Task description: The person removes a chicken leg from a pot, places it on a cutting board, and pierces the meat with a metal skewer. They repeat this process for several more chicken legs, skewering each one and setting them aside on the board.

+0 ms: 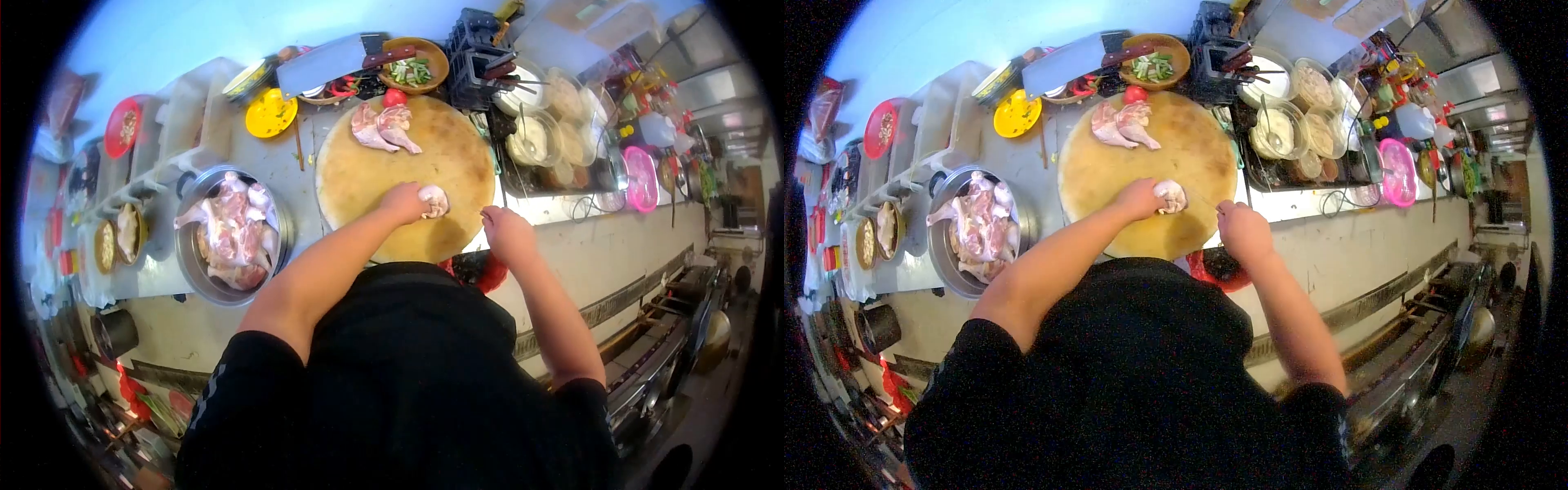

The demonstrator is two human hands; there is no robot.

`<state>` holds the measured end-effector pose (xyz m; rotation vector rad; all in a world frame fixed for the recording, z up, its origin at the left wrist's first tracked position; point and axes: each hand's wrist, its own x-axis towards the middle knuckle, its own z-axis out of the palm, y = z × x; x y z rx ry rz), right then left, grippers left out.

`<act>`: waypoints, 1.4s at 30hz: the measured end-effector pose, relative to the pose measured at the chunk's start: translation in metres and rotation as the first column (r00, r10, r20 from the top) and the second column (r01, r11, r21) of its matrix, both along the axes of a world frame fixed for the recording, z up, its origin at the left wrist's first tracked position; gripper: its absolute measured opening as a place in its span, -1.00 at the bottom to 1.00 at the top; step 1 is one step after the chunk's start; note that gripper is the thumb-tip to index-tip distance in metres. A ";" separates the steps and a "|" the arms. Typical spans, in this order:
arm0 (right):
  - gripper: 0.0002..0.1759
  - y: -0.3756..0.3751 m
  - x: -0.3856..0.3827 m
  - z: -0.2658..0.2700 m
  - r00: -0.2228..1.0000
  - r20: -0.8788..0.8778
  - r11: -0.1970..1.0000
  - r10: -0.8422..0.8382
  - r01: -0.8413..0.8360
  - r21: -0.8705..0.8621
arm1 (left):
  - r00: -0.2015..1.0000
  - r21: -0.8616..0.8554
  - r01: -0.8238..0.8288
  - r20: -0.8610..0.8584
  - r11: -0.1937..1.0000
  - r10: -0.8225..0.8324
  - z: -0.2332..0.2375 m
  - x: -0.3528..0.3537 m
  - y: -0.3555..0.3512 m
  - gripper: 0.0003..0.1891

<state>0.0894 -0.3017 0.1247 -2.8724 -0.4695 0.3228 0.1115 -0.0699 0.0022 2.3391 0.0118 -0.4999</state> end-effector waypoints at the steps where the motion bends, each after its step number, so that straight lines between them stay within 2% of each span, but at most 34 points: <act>1: -0.81 -0.003 0.000 -0.002 1.000 -0.003 1.000 -0.005 0.005 0.001 | 1.000 0.001 0.005 -0.003 1.000 -0.005 -0.005 -0.001 0.000 -0.56; 2: -0.81 -0.006 0.000 -0.007 1.000 0.023 0.998 -0.015 0.013 0.064 | 0.980 -0.283 -0.154 -0.165 0.947 0.110 -0.010 -0.004 0.001 -0.58; 3: -0.80 -0.007 0.001 -0.008 0.998 0.049 0.992 -0.025 0.018 0.129 | 0.922 -0.510 -0.338 -0.348 0.791 0.170 -0.010 -0.007 0.005 -0.60; 4: -0.80 -0.007 0.003 -0.008 0.999 0.047 0.991 -0.022 0.016 0.133 | 0.921 -0.505 -0.341 -0.349 0.793 0.174 -0.011 -0.009 0.010 -0.60; 6: -0.78 -0.004 0.007 -0.003 0.998 -0.004 0.981 0.063 -0.061 0.182 | 0.826 -0.582 -0.513 -0.534 0.631 0.179 -0.012 -0.015 0.024 -0.61; 7: -0.78 -0.001 0.010 -0.001 0.998 -0.005 0.980 0.069 -0.067 0.187 | 0.825 -0.579 -0.517 -0.534 0.630 0.187 -0.013 -0.020 0.031 -0.61; 9: -0.78 0.010 0.016 0.002 0.990 -0.095 0.971 0.103 -0.079 0.226 | 0.756 -0.590 -0.647 -0.576 0.483 0.310 -0.017 -0.034 0.045 -0.68; 10: -0.78 0.018 0.020 0.000 0.989 -0.096 0.969 0.114 -0.089 0.231 | 0.752 -0.587 -0.653 -0.575 0.479 0.321 -0.024 -0.039 0.052 -0.68; 12: -0.76 0.037 0.027 -0.002 0.989 -0.141 0.915 0.037 0.023 0.402 | 0.819 -0.377 -0.560 -0.384 0.738 0.426 -0.029 -0.048 0.062 -0.69; 13: -0.77 0.046 0.030 -0.006 0.991 -0.128 0.877 0.037 0.029 0.479 | 0.815 -0.375 -0.568 -0.383 0.733 0.435 -0.028 -0.049 0.066 -0.69; 14: -0.77 0.057 0.036 -0.011 0.991 -0.128 0.877 0.048 0.020 0.481 | 0.848 -0.246 -0.474 -0.387 0.845 0.363 -0.026 -0.049 0.070 -0.67; 15: -0.78 0.069 0.041 -0.016 0.962 -0.272 0.824 -0.006 0.159 0.544 | 0.868 -0.114 -0.360 -0.404 0.926 0.287 -0.021 -0.050 0.074 -0.64; 16: -0.78 0.079 0.044 -0.018 0.909 -0.415 0.758 -0.044 0.301 0.579 | 0.865 -0.114 -0.370 -0.404 0.922 0.297 -0.017 -0.052 0.074 -0.64; 17: -0.78 0.087 0.046 -0.019 0.940 -0.340 0.780 -0.014 0.224 0.585 | 0.902 -0.042 -0.303 -0.336 0.952 0.272 -0.013 -0.056 0.072 -0.61; 18: -0.78 0.095 0.046 -0.022 0.941 -0.339 0.782 -0.003 0.214 0.585 | 0.932 0.036 -0.238 -0.271 0.971 0.239 -0.009 -0.060 0.071 -0.57; 19: -0.78 0.103 0.046 -0.027 0.969 -0.244 0.716 0.027 0.152 0.681 | 0.930 0.037 -0.249 -0.271 0.968 0.249 0.000 -0.063 0.070 -0.57; 20: -0.78 0.109 0.045 -0.031 0.988 -0.147 0.641 0.045 0.085 0.763 | 0.954 0.114 -0.212 -0.193 0.971 0.231 0.008 -0.068 0.070 -0.57; 21: -0.78 0.115 0.043 -0.027 0.987 -0.149 0.643 0.053 0.081 0.762 | 0.972 0.193 -0.178 -0.117 0.965 0.203 0.019 -0.073 0.068 -0.56; 22: -0.78 0.120 0.042 -0.018 0.989 -0.126 0.664 0.073 0.046 0.746 | 0.971 0.191 -0.184 -0.119 0.964 0.209 0.031 -0.077 0.067 -0.56; 24: -0.78 0.131 0.041 -0.008 0.990 -0.100 0.684 0.098 0.006 0.729 | 0.976 0.237 -0.210 -0.006 0.948 0.218 0.049 -0.081 0.067 -0.53; 27: -0.77 0.149 0.043 -0.016 0.979 -0.154 0.696 0.135 0.017 0.718 | 0.986 0.242 -0.141 -0.049 0.960 0.158 0.046 -0.082 0.069 -0.52; 29: -0.81 0.166 0.047 -0.046 0.976 -0.076 0.589 0.204 -0.060 0.806 | 0.988 0.247 -0.112 -0.077 0.963 0.134 0.033 -0.084 0.069 -0.54; 30: -0.81 0.175 0.047 -0.047 0.976 -0.075 0.589 0.207 -0.063 0.806 | 0.988 0.253 -0.081 -0.107 0.964 0.111 0.029 -0.084 0.070 -0.56; 31: -0.80 0.184 0.046 -0.048 0.930 -0.293 0.436 0.222 0.174 0.883 | 0.988 0.253 -0.084 -0.107 0.964 0.114 0.026 -0.085 0.071 -0.56; 32: -0.74 0.189 0.045 -0.048 0.829 -0.488 0.274 0.273 0.419 0.865 | 0.991 0.266 -0.047 -0.106 0.963 0.078 0.022 -0.086 0.071 -0.57; 33: -0.74 0.190 0.048 -0.048 0.829 -0.488 0.274 0.274 0.419 0.866 | 0.994 0.280 -0.010 -0.105 0.960 0.041 0.022 -0.086 0.071 -0.57; 35: -0.63 0.189 0.055 -0.046 0.822 -0.475 0.073 0.313 0.478 0.875 | 0.994 0.269 -0.017 -0.098 0.963 0.045 0.021 -0.086 0.071 -0.57; 38: -0.62 0.177 0.059 -0.016 0.836 -0.417 0.091 0.357 0.414 0.906 | 0.996 0.234 -0.039 -0.070 0.971 0.056 0.011 -0.088 0.072 -0.58; 40: -0.60 0.178 0.053 -0.017 0.877 -0.353 0.080 0.327 0.346 0.935 | 0.997 0.213 -0.050 -0.045 0.976 0.061 0.012 -0.088 0.073 -0.59; 42: -0.60 0.178 0.049 -0.035 0.928 -0.284 0.236 0.243 0.227 0.945 | 0.997 0.190 -0.036 -0.066 0.981 0.049 0.015 -0.087 0.074 -0.59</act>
